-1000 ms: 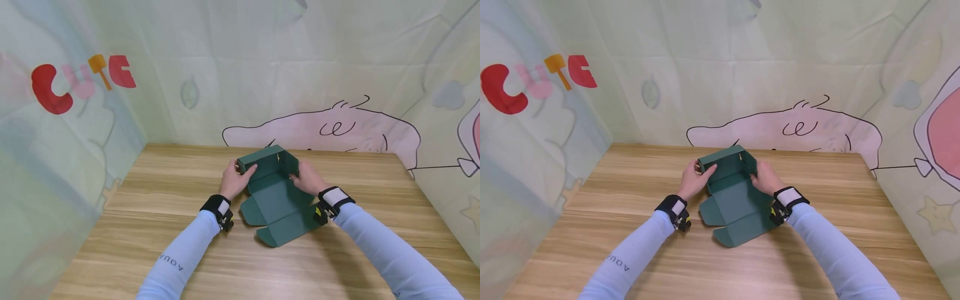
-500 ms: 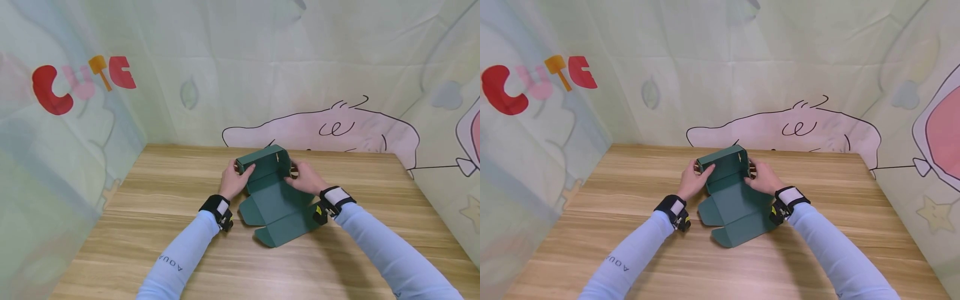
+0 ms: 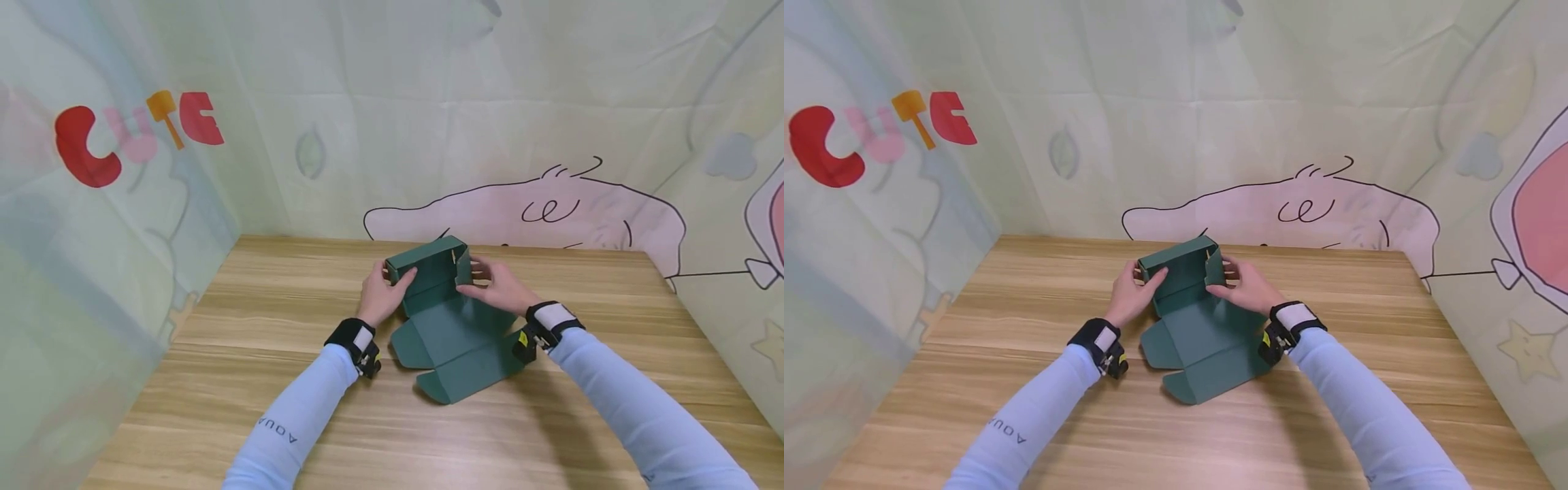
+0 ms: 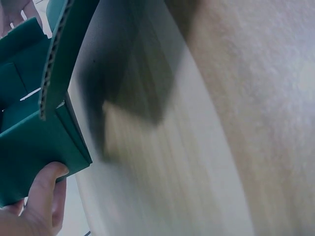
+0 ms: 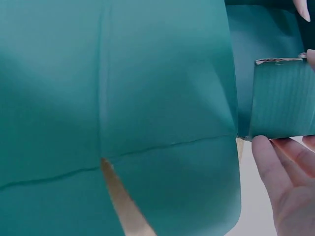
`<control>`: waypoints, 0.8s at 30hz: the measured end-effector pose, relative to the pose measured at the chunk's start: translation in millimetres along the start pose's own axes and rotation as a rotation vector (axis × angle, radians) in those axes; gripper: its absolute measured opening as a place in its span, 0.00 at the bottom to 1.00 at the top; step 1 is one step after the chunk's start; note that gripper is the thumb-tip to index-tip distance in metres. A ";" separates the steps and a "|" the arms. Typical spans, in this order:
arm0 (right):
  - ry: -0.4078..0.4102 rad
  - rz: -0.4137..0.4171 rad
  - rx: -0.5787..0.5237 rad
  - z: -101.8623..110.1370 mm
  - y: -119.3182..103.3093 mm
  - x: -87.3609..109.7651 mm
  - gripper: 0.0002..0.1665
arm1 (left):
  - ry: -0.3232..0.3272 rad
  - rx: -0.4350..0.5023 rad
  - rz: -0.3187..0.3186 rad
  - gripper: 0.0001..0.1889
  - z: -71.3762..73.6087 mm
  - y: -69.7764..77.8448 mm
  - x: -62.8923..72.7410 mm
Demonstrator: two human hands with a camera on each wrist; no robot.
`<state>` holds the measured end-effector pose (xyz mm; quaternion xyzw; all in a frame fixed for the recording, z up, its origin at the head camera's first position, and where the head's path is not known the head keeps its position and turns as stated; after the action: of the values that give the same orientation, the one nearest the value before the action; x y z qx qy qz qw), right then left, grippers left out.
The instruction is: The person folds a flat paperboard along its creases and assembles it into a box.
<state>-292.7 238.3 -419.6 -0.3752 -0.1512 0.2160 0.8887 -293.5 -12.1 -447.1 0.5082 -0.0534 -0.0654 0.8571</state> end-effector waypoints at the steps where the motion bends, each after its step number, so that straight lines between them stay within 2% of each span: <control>1: 0.009 -0.012 -0.007 0.2 0.6 -1.2 0.49 | 0.002 -0.003 -0.003 0.28 -0.2 -0.1 -0.2; 4: 0.044 -0.045 -0.002 0.7 -0.9 -4.3 0.50 | 0.006 -0.006 -0.010 0.28 -0.8 0.0 -0.6; 16: 0.156 -0.155 0.148 -1.8 -11.4 -12.2 0.51 | 0.001 0.008 -0.026 0.28 -4.1 2.4 -0.6; 24: 0.220 -0.175 0.202 -1.4 -7.3 -18.0 0.37 | -0.014 0.004 -0.047 0.28 -7.8 7.6 3.0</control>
<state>-305.6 224.0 -417.1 -0.2909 -0.0629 0.1096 0.9484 -288.8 -2.3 -444.1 0.5107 -0.0478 -0.0889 0.8538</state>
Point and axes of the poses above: each hand's wrist, its own x-axis away from the middle knuckle, its own z-axis out of the back of the hand, y = z × x, the point moved 2 cm from there along -x, towards the middle knuckle, and after that the axes turned 12 degrees about -y, right-handed, at the moved point
